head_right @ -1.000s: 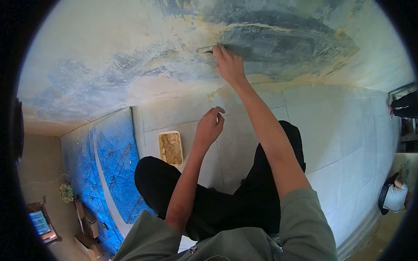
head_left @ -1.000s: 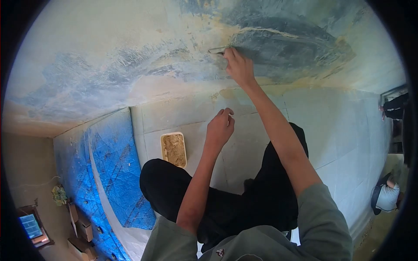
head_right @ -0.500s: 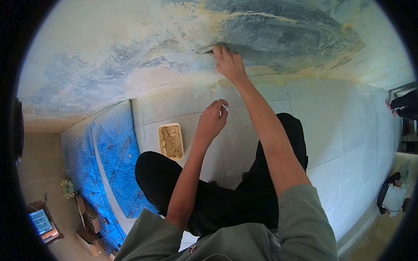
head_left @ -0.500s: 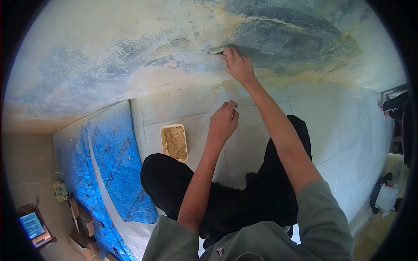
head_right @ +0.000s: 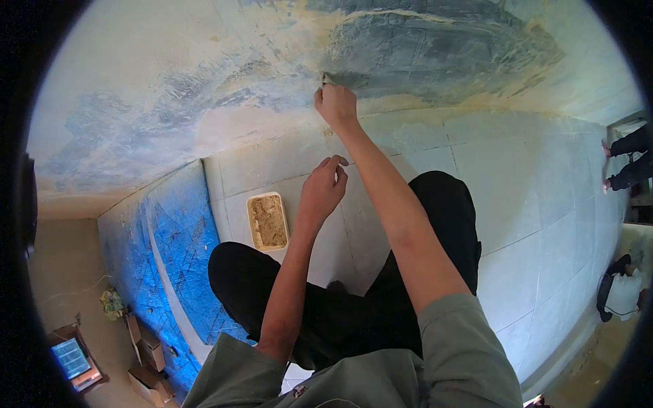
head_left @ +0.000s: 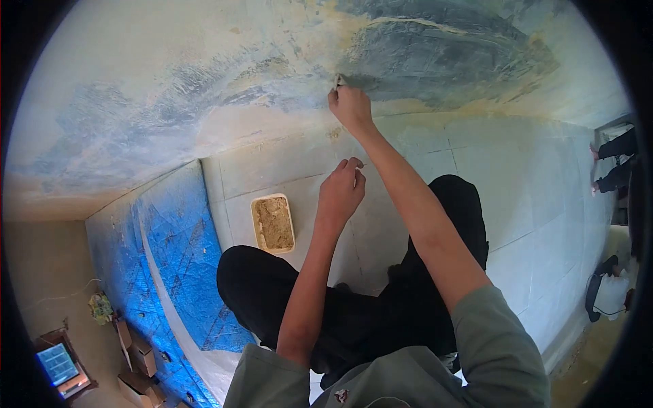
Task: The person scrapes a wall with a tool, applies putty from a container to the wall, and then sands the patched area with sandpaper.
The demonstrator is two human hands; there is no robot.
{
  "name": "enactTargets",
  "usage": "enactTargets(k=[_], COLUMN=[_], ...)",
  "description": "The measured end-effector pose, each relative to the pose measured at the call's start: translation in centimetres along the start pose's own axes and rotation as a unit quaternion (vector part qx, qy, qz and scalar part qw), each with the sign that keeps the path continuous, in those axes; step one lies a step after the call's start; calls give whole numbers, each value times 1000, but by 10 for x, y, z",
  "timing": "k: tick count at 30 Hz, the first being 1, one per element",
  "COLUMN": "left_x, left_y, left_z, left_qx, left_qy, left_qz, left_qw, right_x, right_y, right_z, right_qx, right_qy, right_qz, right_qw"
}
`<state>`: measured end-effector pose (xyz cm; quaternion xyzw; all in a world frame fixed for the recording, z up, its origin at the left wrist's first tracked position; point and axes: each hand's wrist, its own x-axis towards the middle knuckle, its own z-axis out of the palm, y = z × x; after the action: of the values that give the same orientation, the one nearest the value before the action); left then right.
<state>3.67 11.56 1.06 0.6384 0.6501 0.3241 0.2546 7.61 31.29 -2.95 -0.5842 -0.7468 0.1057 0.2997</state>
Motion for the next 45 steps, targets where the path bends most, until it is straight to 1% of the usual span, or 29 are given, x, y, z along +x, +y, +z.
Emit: enactTargets(k=[2, 4, 5, 6, 8, 9, 10, 13, 15, 16, 18, 19, 21, 22, 23, 24, 25, 27, 28, 30, 32, 34, 35, 37, 38, 40, 41, 43, 45], left_x=[0, 0, 0, -1, -3, -6, -4, -3, -3, -2, 3, 6, 9, 10, 9, 9, 9, 9, 10, 12, 9, 13, 12, 14, 14, 14, 12, 16, 17], left_y=[0, -1, 0, 2, 4, 5, 7, 7, 5, 5, 9, 10, 11, 11, 11, 11, 11, 10, 10, 10, 13, 17, 18, 19, 20, 19, 19, 18, 17], left_z=[-3, -5, -6, -7, -9, -11, -13, -14, -13, -12, -9, -9, -9, -9, -9, -11, -13, -16, -18, -18, -13, -14, -12, -8, -7, -6, -6, -9, -12], left_qx=[5, 8, 8, 5, 4, 3, 0, 4, 2, -1, -4, -1, -7, -12, -13, -13, -13, -9, -6, 1, -4, -27, -38, -39, -46, -34, -36, -33, -35], left_qy=[2, -19, -19, -15, -8, -5, 1, 10, 1, -1, 1, 7, 13, 18, 20, 11, 2, 13, 19, 37, 50, 42, 48, 30, 35, 33, 29, 37, 46], left_qz=[4, -34, -34, -34, -33, -26, -18, -22, -30, -33, -27, -23, -11, 2, 3, -22, -46, -40, -35, -20, -20, -27, -39, -22, -27, -20, -24, -19, -27], left_qw=[1000, 999, 999, 999, 999, 1000, 1000, 1000, 1000, 999, 1000, 1000, 1000, 1000, 1000, 1000, 999, 999, 999, 999, 999, 998, 997, 999, 998, 999, 999, 999, 998], right_x=[1, -2, -4, -6, -8, -10, -9, -11, -11, -14, -7, -2, 4, 2, -2, -5, -8, -13, -11, -6, 14, 30, 32, 36, 36, 28, 26, 33, 32], right_y=[-5, 7, 15, 22, 26, 23, 17, 9, 15, 10, -18, -29, -44, -36, -20, -5, 7, 23, 18, 13, -7, -29, -37, -42, -34, -21, -19, -26, -36], right_z=[-11, -18, -19, -19, -18, -13, -5, 14, 16, 11, -5, -16, -32, -25, -12, 0, 11, 25, 19, 7, -21, -54, -70, -95, -93, -81, -76, -70, -70], right_qx=[-30, -27, -24, -23, -43, -16, -13, 27, 34, 30, -5, -7, -11, -11, -56, -100, -100, -204, -205, -174, -161, -175, -176, -157, -159, -185, -186, -180, -175], right_qy=[-84, -55, -27, -28, 42, 80, 84, 88, 20, 19, -12, -12, 112, 111, 110, 110, 113, -109, -107, 6, 52, 120, 107, 185, 179, 142, 136, 151, 144], right_qz=[-38, -50, -62, -63, 79, 101, 97, 71, -55, -50, -163, -163, -68, -70, -112, -156, -160, -171, -177, -236, -291, -360, -371, -378, -386, -297, -294, -332, -322], right_qw=[995, 997, 997, 997, 995, 992, 992, 993, 998, 998, 987, 986, 991, 991, 986, 976, 976, 958, 957, 956, 942, 909, 905, 894, 891, 926, 928, 913, 919])
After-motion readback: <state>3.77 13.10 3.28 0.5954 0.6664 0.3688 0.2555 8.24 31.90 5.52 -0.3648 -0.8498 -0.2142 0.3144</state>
